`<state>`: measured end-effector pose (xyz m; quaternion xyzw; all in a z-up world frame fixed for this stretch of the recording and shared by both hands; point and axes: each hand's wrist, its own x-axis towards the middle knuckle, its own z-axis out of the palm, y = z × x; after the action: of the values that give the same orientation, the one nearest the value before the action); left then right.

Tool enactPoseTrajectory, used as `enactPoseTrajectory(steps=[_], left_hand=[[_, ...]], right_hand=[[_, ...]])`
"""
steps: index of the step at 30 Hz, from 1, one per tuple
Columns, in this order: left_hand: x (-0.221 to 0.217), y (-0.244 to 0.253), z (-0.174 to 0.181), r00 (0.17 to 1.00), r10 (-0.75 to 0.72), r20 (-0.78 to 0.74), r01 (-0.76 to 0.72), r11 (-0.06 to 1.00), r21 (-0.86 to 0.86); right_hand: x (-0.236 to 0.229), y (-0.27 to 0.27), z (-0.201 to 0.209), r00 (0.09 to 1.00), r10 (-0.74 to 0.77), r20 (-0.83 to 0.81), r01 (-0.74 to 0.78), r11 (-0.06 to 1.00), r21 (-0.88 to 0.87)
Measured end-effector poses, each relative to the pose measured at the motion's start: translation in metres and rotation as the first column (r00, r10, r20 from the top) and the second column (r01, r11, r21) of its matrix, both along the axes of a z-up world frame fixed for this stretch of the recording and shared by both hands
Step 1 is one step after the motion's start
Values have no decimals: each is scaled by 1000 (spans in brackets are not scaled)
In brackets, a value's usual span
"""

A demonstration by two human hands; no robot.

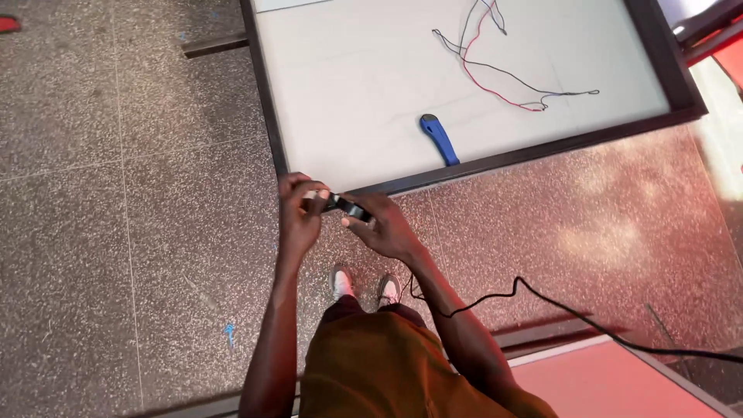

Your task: The person cuts strips of black electrical tape using a utility knife and then wraps the tape around the ends of several colored wires on a white table. The person handles the tape roll, knife, and wires directly with their hands.

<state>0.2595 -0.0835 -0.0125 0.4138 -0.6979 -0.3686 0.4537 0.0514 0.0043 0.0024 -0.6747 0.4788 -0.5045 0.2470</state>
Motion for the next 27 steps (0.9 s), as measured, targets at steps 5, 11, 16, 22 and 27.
enactPoseTrajectory(steps=[5,11,16,22,27], left_hand=[[45,-17,28,995,-62,-77,75,980,182],[126,-91,-22,985,-125,-118,153,950,272],[201,-144,-2,980,-131,-151,171,941,293],[219,-190,6,921,-239,-306,310,927,209],[193,-233,-12,902,-290,-320,376,891,255]], right_hand=[[52,-14,20,998,61,28,-62,997,46],[147,-68,-3,999,-25,20,25,999,33],[229,-113,10,992,-100,75,97,994,47],[270,-147,18,961,-277,27,277,960,-26],[286,-183,3,824,-554,116,560,828,-33]])
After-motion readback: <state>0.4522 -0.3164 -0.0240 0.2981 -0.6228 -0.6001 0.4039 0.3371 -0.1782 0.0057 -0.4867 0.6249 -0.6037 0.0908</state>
